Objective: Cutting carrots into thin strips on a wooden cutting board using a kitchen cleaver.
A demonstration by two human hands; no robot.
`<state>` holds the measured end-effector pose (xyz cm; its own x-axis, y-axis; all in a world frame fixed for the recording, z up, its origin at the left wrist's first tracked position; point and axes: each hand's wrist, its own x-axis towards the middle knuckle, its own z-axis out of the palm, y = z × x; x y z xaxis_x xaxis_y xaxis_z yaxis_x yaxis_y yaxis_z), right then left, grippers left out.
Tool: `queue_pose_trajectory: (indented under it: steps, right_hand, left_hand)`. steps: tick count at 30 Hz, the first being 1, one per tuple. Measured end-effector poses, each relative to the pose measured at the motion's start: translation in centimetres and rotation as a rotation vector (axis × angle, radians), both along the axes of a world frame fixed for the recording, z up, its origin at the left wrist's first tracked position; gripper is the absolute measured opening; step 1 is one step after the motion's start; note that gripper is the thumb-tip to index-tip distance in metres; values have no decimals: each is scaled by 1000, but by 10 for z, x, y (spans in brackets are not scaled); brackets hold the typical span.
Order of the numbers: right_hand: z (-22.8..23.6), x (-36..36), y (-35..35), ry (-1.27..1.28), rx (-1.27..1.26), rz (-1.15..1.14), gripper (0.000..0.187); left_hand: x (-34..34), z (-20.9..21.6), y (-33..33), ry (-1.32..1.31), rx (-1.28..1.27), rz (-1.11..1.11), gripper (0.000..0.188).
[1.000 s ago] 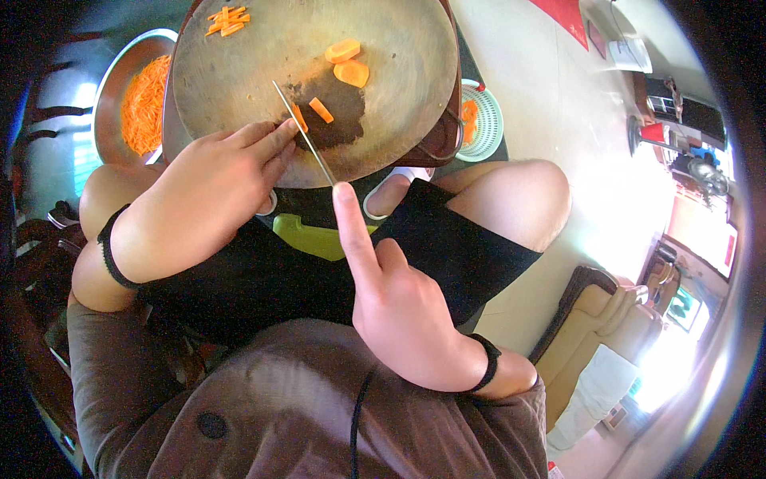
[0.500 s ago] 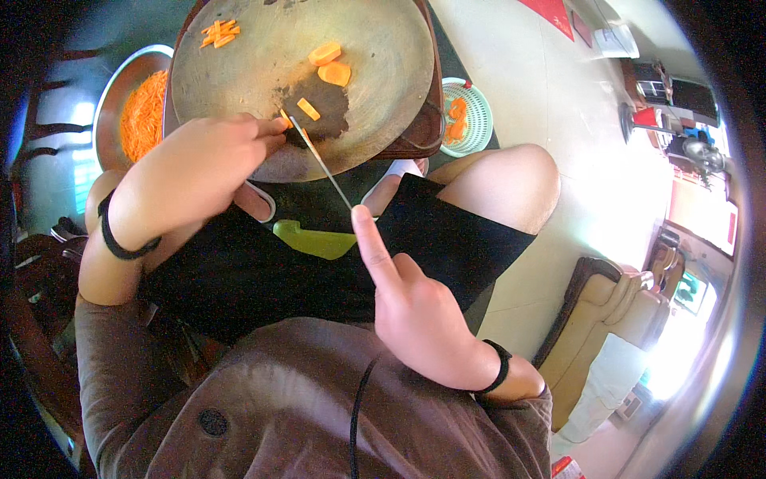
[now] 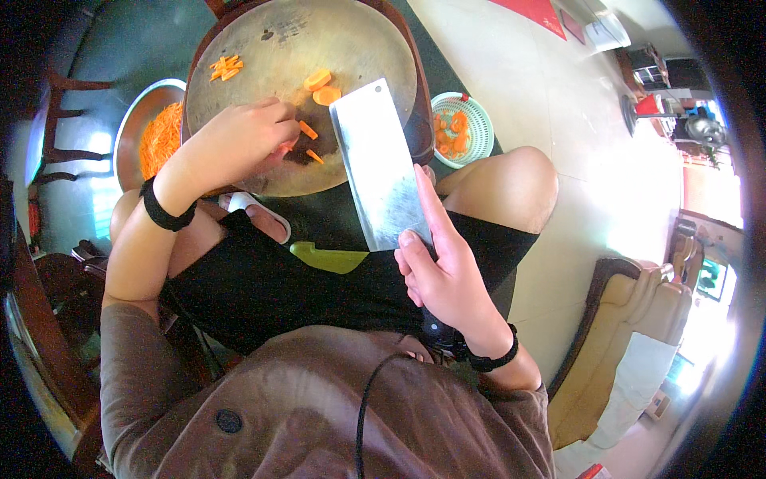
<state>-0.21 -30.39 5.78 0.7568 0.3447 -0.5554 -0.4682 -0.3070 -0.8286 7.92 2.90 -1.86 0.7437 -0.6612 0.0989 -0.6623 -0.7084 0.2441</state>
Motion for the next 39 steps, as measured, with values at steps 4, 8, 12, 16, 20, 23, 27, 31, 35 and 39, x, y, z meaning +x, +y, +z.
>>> queue_pose_trajectory:
  steps: [4, 8, 12, 16, 20, 23, 27, 31, 35, 39]
  right_hand:
    - [-5, -1, -2, 23, 6, -2, 76]
    - [-8, -3, -2, 52, 12, 7, 77]
    - [-8, -2, 1, 72, -3, -24, 78]
    - [-9, -2, 0, 46, -4, -26, 79]
    - [-11, -3, -1, 23, 10, -19, 78]
    - [-17, -2, -2, 6, 11, -5, 77]
    - [-17, -1, -4, 35, 11, -8, 76]
    - [-15, 0, -5, 38, -19, -15, 76]
    - [-18, 1, -3, -63, -69, 25, 75]
    - [-25, 0, -1, -184, -109, 50, 76]
  left_hand:
    - [-5, 3, -17, 77, -60, -55, 10]
    - [-8, -6, -29, -64, 31, -114, 13]
    - [-6, -10, -34, -147, 71, -92, 14]
    - [3, 0, -19, -131, 140, -46, 12]
    - [35, 16, 55, -126, 21, 395, 13]
    - [56, 3, 92, -111, -13, 534, 18]
    - [66, -3, 109, -96, -37, 488, 20]
    - [59, 6, 96, -49, -166, 355, 22]
    - [30, 13, 48, 61, -194, 107, 20]
    - [21, 0, 5, 105, -221, -40, 20]
